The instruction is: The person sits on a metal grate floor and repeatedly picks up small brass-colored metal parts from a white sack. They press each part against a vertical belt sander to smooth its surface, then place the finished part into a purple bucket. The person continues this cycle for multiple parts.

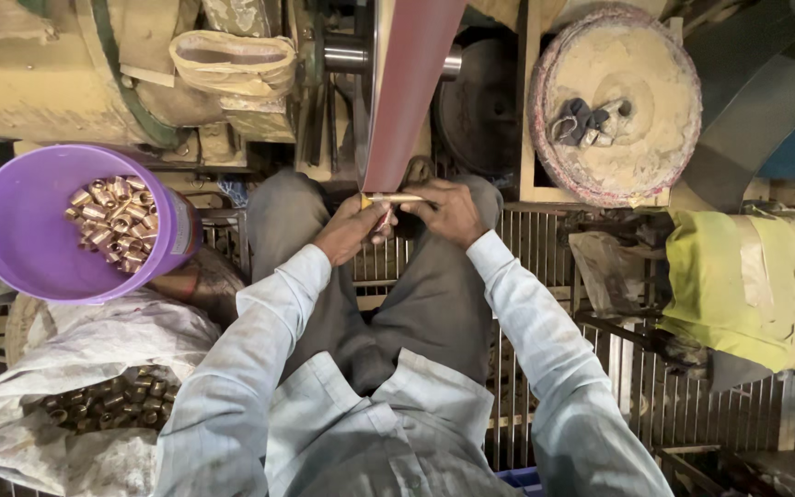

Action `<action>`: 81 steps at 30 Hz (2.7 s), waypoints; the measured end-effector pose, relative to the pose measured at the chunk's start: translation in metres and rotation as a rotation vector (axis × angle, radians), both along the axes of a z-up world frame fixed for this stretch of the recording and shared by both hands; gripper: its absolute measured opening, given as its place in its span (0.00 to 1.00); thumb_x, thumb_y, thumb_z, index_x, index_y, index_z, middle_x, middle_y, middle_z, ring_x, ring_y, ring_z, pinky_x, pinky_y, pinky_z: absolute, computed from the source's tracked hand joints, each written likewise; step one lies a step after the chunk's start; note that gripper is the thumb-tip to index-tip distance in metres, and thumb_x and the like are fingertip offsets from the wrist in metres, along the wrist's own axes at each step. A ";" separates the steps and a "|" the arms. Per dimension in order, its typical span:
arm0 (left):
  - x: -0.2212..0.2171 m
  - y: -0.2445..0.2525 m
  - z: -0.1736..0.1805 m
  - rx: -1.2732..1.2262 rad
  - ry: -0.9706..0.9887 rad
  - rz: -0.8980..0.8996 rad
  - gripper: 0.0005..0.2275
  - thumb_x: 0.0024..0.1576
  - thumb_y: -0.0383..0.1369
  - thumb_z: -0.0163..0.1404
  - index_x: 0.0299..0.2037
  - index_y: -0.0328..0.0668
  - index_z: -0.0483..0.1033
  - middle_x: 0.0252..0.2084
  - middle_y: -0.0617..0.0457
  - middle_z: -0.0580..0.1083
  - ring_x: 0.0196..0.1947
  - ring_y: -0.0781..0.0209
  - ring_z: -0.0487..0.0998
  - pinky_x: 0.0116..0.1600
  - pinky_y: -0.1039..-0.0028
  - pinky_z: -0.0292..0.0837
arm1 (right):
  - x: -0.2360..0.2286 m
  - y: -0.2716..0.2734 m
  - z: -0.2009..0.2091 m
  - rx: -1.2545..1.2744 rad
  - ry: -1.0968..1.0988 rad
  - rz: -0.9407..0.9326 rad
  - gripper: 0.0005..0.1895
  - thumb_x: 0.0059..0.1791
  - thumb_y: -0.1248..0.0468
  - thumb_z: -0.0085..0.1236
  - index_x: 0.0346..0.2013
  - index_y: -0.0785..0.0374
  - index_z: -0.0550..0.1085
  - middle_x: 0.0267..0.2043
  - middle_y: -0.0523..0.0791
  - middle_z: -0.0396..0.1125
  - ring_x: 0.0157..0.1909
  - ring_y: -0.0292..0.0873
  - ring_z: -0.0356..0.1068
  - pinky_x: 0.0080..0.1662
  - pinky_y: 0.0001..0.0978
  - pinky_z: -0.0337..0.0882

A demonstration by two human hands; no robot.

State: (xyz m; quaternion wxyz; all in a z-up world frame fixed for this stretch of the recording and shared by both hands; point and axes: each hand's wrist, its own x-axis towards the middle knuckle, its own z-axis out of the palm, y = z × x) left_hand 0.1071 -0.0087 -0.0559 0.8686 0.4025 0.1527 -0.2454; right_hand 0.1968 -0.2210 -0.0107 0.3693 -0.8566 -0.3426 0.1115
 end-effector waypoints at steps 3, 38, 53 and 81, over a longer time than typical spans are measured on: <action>0.001 0.000 0.001 0.007 0.031 0.007 0.10 0.67 0.31 0.44 0.53 0.32 0.69 0.37 0.48 0.71 0.29 0.66 0.70 0.29 0.78 0.66 | 0.001 0.003 0.003 -0.008 0.042 -0.010 0.15 0.48 0.61 0.68 0.48 0.62 0.81 0.43 0.50 0.77 0.43 0.50 0.77 0.47 0.39 0.76; -0.028 0.014 0.035 0.371 -0.240 -0.166 0.14 0.62 0.36 0.50 0.55 0.42 0.67 0.35 0.56 0.76 0.29 0.71 0.76 0.31 0.78 0.73 | -0.002 -0.010 0.009 0.171 1.272 -0.140 0.16 0.51 0.57 0.62 0.37 0.72 0.81 0.20 0.43 0.67 0.14 0.30 0.49 0.19 0.26 0.46; -0.007 0.006 0.019 0.102 -0.093 -0.068 0.10 0.63 0.33 0.51 0.50 0.35 0.72 0.34 0.52 0.73 0.26 0.70 0.71 0.28 0.77 0.67 | -0.012 -0.008 0.005 0.105 0.163 -0.019 0.18 0.46 0.57 0.70 0.48 0.59 0.81 0.41 0.46 0.77 0.41 0.42 0.76 0.45 0.33 0.73; 0.003 0.003 0.014 0.037 -0.001 0.018 0.16 0.65 0.38 0.51 0.51 0.29 0.71 0.33 0.50 0.70 0.25 0.68 0.66 0.27 0.79 0.62 | 0.016 -0.002 -0.023 0.111 0.730 -0.116 0.15 0.52 0.59 0.64 0.45 0.68 0.83 0.33 0.46 0.75 0.34 0.35 0.69 0.38 0.31 0.70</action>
